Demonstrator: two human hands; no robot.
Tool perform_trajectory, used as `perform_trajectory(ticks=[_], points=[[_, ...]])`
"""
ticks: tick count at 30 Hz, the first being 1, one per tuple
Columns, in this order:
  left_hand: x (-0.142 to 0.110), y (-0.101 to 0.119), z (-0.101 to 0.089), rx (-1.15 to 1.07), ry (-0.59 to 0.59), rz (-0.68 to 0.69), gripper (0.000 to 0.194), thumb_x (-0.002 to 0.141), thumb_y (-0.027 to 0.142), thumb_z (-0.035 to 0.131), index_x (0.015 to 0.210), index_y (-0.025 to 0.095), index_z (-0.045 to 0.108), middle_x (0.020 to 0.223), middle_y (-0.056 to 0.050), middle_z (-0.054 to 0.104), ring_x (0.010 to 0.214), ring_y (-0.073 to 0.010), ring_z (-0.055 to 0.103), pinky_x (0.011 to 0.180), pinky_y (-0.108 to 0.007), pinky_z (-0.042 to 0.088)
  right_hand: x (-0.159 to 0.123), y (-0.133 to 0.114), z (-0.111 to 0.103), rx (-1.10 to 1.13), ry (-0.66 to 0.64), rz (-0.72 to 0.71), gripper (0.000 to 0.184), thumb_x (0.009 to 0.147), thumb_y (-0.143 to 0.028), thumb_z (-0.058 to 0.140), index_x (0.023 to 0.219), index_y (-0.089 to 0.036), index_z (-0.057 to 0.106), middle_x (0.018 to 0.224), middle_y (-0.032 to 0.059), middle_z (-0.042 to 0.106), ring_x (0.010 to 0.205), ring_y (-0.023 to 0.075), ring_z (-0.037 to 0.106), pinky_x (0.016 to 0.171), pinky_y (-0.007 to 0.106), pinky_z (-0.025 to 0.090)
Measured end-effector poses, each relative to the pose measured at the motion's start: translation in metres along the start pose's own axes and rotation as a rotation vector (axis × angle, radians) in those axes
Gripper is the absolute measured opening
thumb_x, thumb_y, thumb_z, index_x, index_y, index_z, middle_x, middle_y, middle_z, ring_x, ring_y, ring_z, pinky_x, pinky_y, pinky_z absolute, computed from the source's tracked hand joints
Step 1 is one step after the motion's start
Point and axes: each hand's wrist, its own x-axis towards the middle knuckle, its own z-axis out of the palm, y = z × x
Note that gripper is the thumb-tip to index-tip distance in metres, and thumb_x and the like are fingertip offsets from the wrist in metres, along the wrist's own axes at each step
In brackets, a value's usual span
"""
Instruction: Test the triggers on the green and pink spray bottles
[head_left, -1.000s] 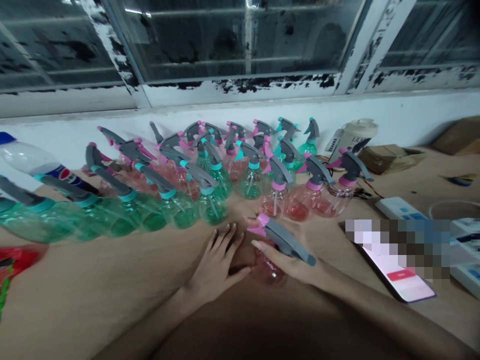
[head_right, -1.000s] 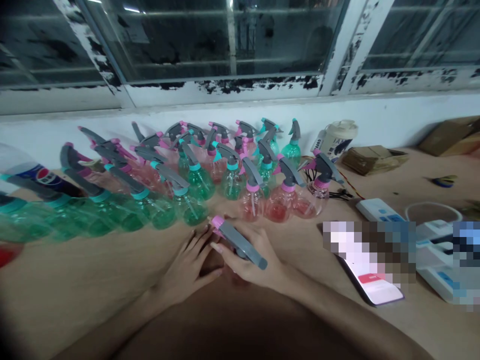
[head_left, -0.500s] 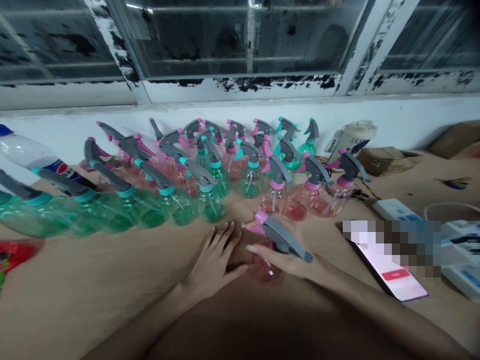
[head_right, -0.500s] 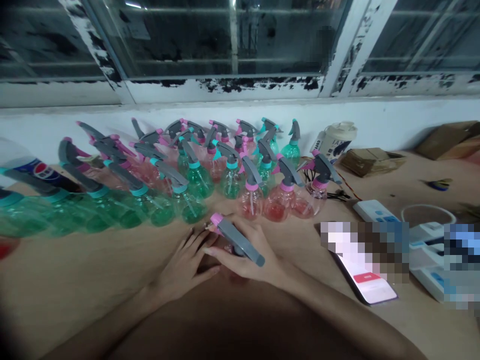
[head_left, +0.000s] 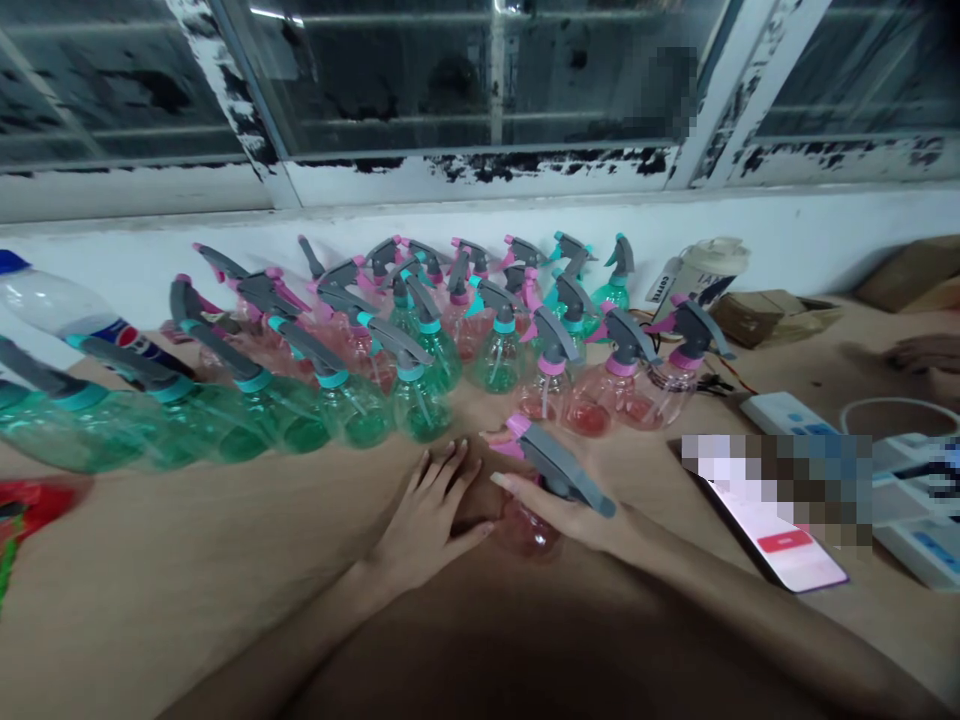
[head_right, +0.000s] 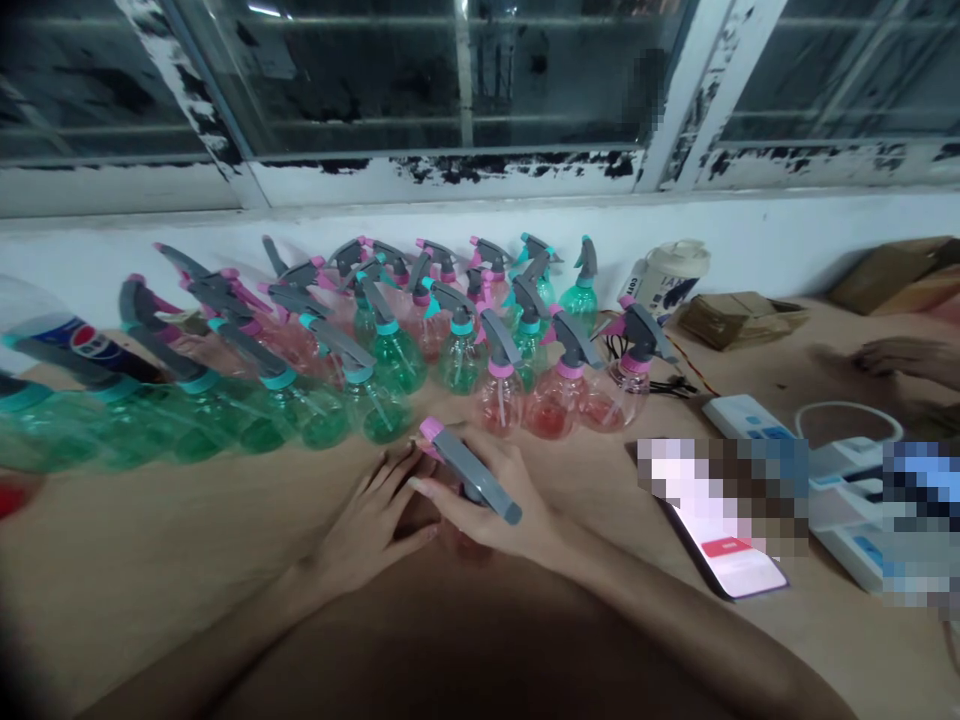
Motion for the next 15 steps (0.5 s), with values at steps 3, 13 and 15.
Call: perform_trajectory(ticks=[3, 13, 15], points=[[0.0007, 0.0009, -0.0004, 0.007, 0.011, 0.007, 0.073, 0.088, 0.061, 0.039, 0.144, 0.016, 0.024, 0.149, -0.014, 0.029, 0.137, -0.0281, 0.025, 0.109, -0.050, 0.022, 0.0007, -0.0007, -0.0006, -0.009, -0.010, 0.002, 0.024, 0.079, -0.031, 0.061, 0.101, -0.021, 0.060, 0.079, 0.0022, 0.067, 0.069, 0.0166, 0.066, 0.065, 0.029, 0.054], [0.0003, -0.0025, 0.0040, 0.015, 0.012, 0.019, 0.071, 0.087, 0.061, 0.041, 0.140, 0.014, 0.033, 0.147, -0.015, 0.033, 0.135, -0.0295, 0.028, 0.109, -0.051, 0.023, 0.0026, -0.0012, 0.0003, -0.079, 0.050, -0.100, 0.016, 0.077, -0.014, 0.052, 0.089, -0.023, 0.059, 0.085, 0.0024, 0.068, 0.076, 0.0171, 0.065, 0.071, 0.031, 0.055], [0.0006, -0.0030, 0.0043, 0.015, 0.009, 0.027, 0.072, 0.087, 0.061, 0.041, 0.141, 0.014, 0.032, 0.147, -0.015, 0.033, 0.136, -0.0297, 0.027, 0.109, -0.052, 0.022, 0.0024, -0.0004, -0.0001, -0.141, 0.032, -0.089, 0.015, 0.076, -0.014, 0.050, 0.084, -0.024, 0.058, 0.073, 0.0002, 0.065, 0.066, 0.0159, 0.063, 0.067, 0.031, 0.056]])
